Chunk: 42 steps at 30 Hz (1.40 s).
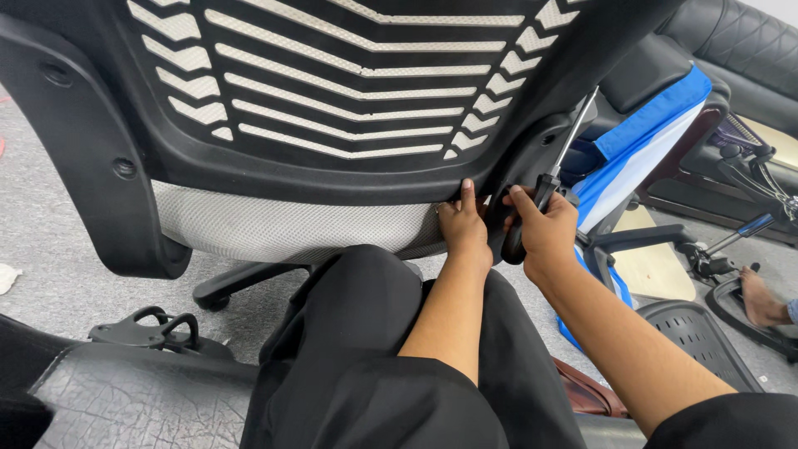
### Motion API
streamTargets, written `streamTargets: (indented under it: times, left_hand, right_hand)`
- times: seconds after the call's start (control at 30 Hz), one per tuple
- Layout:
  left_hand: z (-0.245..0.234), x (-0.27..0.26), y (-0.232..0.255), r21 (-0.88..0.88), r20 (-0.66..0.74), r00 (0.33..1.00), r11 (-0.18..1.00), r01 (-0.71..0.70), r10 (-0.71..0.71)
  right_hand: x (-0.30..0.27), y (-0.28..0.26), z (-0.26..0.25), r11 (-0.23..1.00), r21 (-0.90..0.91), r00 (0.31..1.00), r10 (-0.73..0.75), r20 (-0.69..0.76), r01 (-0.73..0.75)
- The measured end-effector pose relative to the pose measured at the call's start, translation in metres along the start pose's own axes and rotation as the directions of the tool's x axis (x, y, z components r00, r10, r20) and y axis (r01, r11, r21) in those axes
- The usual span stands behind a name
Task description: The person uses a screwdriver to tighten screws on the back of an office chair. They work on multiple screw holes along the side frame of the chair back, securing the components together.
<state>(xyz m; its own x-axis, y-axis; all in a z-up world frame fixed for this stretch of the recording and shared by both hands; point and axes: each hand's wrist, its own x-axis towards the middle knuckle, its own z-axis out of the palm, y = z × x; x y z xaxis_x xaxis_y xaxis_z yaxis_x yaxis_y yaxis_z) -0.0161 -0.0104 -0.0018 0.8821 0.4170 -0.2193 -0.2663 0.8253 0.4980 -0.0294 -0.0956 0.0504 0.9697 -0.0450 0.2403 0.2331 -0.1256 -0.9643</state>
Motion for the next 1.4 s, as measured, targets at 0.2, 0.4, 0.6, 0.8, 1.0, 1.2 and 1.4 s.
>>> streamTargets:
  times: [0.2,0.4,0.6,0.8,1.0,1.2,1.4]
  left_hand:
    - [0.002,-0.009,0.009,0.026,-0.011,0.997,0.997,0.074,-0.074]
    - [0.0,-0.009,0.008,-0.046,0.03,0.999,0.999,0.026,-0.025]
    - [0.007,0.0,-0.006,-0.137,-0.015,0.997,0.987,-0.082,0.08]
    - [0.008,-0.004,-0.008,-0.195,-0.034,0.997,0.978,-0.075,0.069]
    - [0.011,-0.011,0.003,-0.22,-0.019,0.997,0.972,-0.081,0.079]
    - [0.008,-0.015,0.008,-0.168,-0.001,1.0,0.986,-0.01,0.01]
    - [-0.003,-0.004,0.003,-0.04,0.082,0.996,0.999,0.026,-0.023]
  right_hand:
    - [-0.005,-0.003,0.004,1.0,0.007,0.998,0.018,-0.054,-0.018]
    - [-0.01,-0.004,0.009,0.999,0.024,0.997,-0.024,-0.075,0.026]
    - [-0.007,-0.002,0.013,0.997,0.024,0.995,-0.077,-0.069,0.079]
    - [-0.008,0.001,0.014,0.995,0.042,0.988,-0.083,-0.132,0.089]
    - [-0.005,0.003,0.013,0.994,-0.014,0.985,-0.108,-0.138,0.107]
    - [-0.006,0.006,0.017,0.994,0.037,0.982,-0.092,-0.168,0.1]
    - [-0.013,0.006,0.014,0.99,0.061,0.986,-0.119,-0.116,0.126]
